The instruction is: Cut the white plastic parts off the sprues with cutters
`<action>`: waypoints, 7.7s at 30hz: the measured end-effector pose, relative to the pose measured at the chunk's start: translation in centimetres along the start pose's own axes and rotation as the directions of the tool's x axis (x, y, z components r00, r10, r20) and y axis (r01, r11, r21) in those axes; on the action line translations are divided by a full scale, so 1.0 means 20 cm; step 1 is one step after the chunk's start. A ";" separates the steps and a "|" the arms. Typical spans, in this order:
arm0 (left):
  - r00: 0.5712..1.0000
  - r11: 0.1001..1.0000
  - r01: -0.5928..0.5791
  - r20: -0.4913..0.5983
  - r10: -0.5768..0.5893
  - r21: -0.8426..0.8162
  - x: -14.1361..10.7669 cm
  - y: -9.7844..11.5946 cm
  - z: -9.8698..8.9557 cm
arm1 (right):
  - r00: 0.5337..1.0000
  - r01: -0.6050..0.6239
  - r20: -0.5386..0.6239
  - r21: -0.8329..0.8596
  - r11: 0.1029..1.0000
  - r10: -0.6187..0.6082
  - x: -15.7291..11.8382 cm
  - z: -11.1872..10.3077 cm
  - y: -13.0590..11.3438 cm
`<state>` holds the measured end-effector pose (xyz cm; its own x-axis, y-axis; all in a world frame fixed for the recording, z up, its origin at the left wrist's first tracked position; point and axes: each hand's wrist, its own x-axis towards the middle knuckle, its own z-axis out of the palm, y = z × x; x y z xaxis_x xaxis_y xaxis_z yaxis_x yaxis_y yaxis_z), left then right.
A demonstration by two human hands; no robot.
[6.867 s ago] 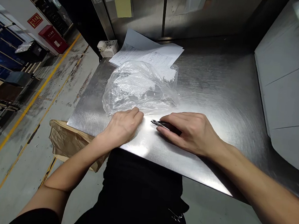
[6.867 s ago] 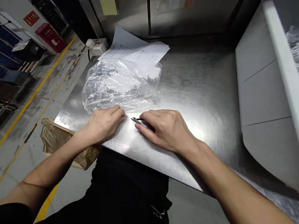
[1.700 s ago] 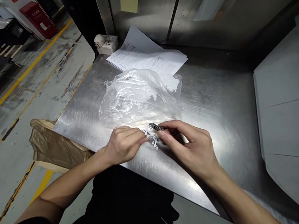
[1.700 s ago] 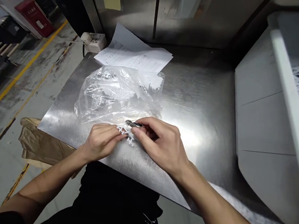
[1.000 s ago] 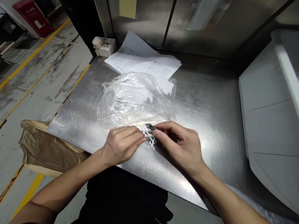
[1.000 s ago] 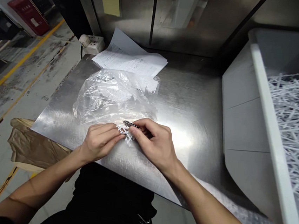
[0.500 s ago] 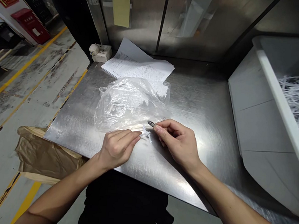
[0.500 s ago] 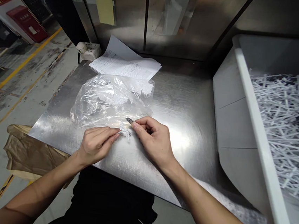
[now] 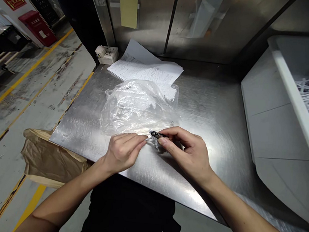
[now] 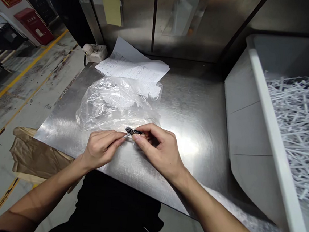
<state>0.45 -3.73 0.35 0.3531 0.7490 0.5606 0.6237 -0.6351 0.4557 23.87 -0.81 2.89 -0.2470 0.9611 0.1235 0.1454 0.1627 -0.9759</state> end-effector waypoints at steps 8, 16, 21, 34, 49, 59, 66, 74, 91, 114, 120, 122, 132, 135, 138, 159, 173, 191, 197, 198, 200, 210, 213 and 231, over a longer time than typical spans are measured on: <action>0.999 0.998 -0.031 0.015 0.030 0.054 -0.01 0.00 0.00 | 1.000 -0.006 0.003 -0.021 1.000 0.006 0.00 0.00 0.00; 1.000 0.994 -0.027 0.013 0.026 0.105 0.01 0.02 0.01 | 0.991 -0.124 -0.044 0.088 0.988 0.128 0.00 0.03 0.03; 1.000 1.000 0.007 0.006 -0.007 0.028 0.01 0.01 0.00 | 0.986 -0.166 -0.001 0.090 0.982 0.166 0.02 0.01 0.02; 0.983 0.970 0.184 0.023 -0.183 -0.160 0.02 0.02 -0.04 | 0.992 -0.099 0.077 0.013 0.995 0.098 0.05 -0.09 0.05; 0.979 0.962 0.204 0.024 -0.203 -0.181 0.01 0.01 -0.03 | 0.990 -0.050 0.124 -0.113 0.992 0.064 0.03 -0.09 0.05; 0.937 0.923 0.347 0.018 -0.349 -0.165 0.02 0.02 -0.04 | 0.994 -0.093 0.055 -0.057 0.994 0.096 0.03 -0.03 0.08; 0.933 0.916 0.357 0.015 -0.361 -0.184 0.01 0.02 -0.04 | 0.994 -0.100 0.049 0.014 0.995 0.099 0.03 -0.06 0.04; 0.942 0.924 0.332 0.010 -0.337 -0.187 0.01 0.02 -0.03 | 0.990 -0.058 0.126 -0.015 0.998 0.059 0.01 -0.06 0.02; 0.958 0.939 0.278 -0.008 -0.286 -0.203 0.00 0.01 -0.04 | 0.986 0.051 0.162 -0.167 0.985 -0.024 0.02 -0.09 0.00; 0.925 0.905 0.377 0.033 -0.378 -0.197 0.01 0.02 -0.03 | 0.951 -0.271 0.168 0.053 0.961 0.259 0.02 -0.06 0.00; 0.912 0.889 0.409 0.060 -0.406 -0.203 0.01 0.02 -0.04 | 0.963 -0.239 0.140 0.036 0.970 0.232 0.03 -0.07 0.00; 0.909 0.886 0.416 0.068 -0.411 -0.203 0.01 0.02 -0.04 | 0.968 -0.223 0.127 0.050 0.974 0.215 0.04 -0.08 0.01; 0.957 0.925 0.288 0.049 -0.286 -0.247 0.01 0.01 -0.05 | 0.982 -0.158 0.099 -0.008 0.987 0.158 0.04 -0.08 0.02; 0.985 0.956 0.171 0.056 -0.162 -0.240 0.01 0.00 -0.05 | 0.986 -0.138 0.094 0.007 0.990 0.137 0.04 -0.07 0.02; 0.994 0.965 0.100 0.063 -0.087 -0.243 0.02 0.00 -0.04 | 0.987 -0.132 0.090 0.012 0.991 0.130 0.04 -0.08 0.03; 1.000 0.978 0.013 0.011 -0.011 -0.210 0.01 0.00 -0.03 | 0.991 -0.115 0.076 0.014 0.993 0.114 0.03 -0.07 0.03; 1.000 0.980 -0.021 -0.005 0.020 -0.198 0.01 0.00 -0.02 | 0.995 -0.071 0.072 -0.012 0.997 0.072 0.01 -0.07 -0.02; 0.998 0.982 -0.059 0.025 0.064 -0.180 0.02 0.00 -0.03 | 0.998 -0.047 0.043 -0.026 0.999 0.048 0.00 -0.05 -0.01; 0.999 0.988 -0.032 0.023 0.036 -0.149 0.01 0.00 -0.02 | 0.988 -0.148 0.050 0.019 0.989 0.147 0.01 -0.03 0.03; 0.999 0.988 -0.026 0.026 0.031 -0.151 0.01 0.00 -0.01 | 0.986 -0.163 0.051 0.022 0.986 0.162 0.02 -0.03 0.03; 0.999 0.988 -0.011 0.034 0.017 -0.155 0.01 0.00 -0.01 | 0.983 -0.179 0.048 0.020 0.984 0.178 0.02 -0.03 0.04; 0.998 0.987 0.027 0.053 -0.019 -0.158 0.01 0.00 -0.01 | 0.993 -0.114 0.007 0.043 0.993 0.114 0.02 -0.05 0.01; 0.998 0.988 0.024 0.063 -0.014 -0.154 0.01 0.00 -0.01 | 0.993 -0.119 0.022 0.030 0.992 0.118 0.02 -0.04 0.02; 0.998 0.985 0.031 0.058 -0.021 -0.171 0.00 -0.01 -0.01 | 0.991 -0.089 0.104 0.030 0.996 0.085 0.01 -0.06 -0.01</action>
<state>0.24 -3.70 0.44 0.3795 0.7720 0.5099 0.5061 -0.6345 0.5841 24.93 -0.43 3.41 -0.3317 0.9432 0.0204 0.1380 0.0699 -0.9880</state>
